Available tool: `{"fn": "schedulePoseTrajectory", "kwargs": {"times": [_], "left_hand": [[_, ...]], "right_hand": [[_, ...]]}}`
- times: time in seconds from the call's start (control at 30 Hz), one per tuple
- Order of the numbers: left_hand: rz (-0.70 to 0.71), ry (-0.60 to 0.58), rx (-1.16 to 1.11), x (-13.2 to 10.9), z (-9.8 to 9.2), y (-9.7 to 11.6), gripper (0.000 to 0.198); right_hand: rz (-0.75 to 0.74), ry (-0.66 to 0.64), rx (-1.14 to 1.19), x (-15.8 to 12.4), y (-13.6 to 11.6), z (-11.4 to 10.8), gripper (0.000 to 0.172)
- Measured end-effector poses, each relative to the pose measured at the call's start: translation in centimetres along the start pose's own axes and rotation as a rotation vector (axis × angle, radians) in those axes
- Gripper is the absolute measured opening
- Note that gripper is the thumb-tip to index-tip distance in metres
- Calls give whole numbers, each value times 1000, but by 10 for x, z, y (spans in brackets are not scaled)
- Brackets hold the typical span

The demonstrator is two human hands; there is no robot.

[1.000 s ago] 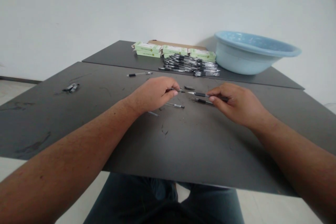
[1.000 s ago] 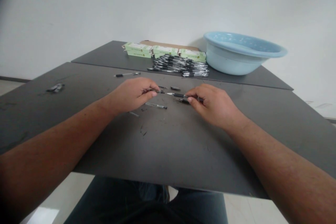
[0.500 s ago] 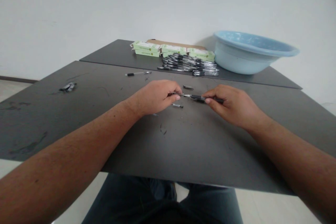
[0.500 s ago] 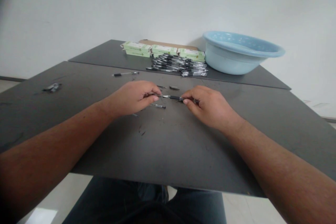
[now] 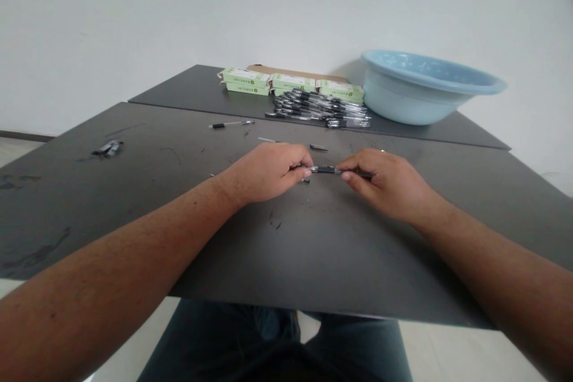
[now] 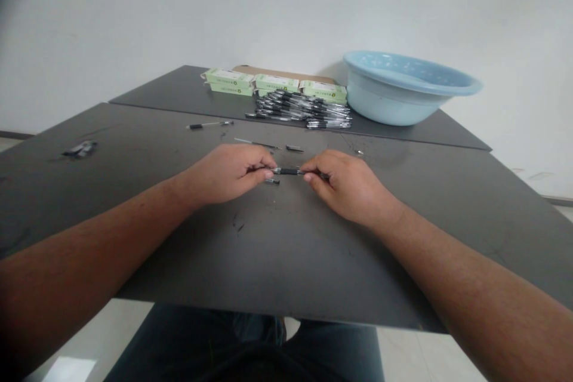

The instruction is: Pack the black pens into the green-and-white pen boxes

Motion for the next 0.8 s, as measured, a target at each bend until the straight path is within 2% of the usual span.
{"fn": "schedulePoseTrajectory", "kwargs": {"times": [0.47, 0.8], "left_hand": [[-10, 4, 8, 0, 4, 0, 16], [-26, 25, -33, -1, -4, 1, 26]], "right_hand": [[15, 21, 63, 2, 0, 8, 19], [61, 15, 49, 4, -4, 1, 18]]}}
Point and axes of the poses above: each hand's wrist, its own x-axis towards the middle knuckle, its own z-axis out of the palm, y = z × x, the point moved 1 cm from there along x, towards the middle knuckle, and after that the axes turned 15 degrees about -z, right-handed, at the moved point
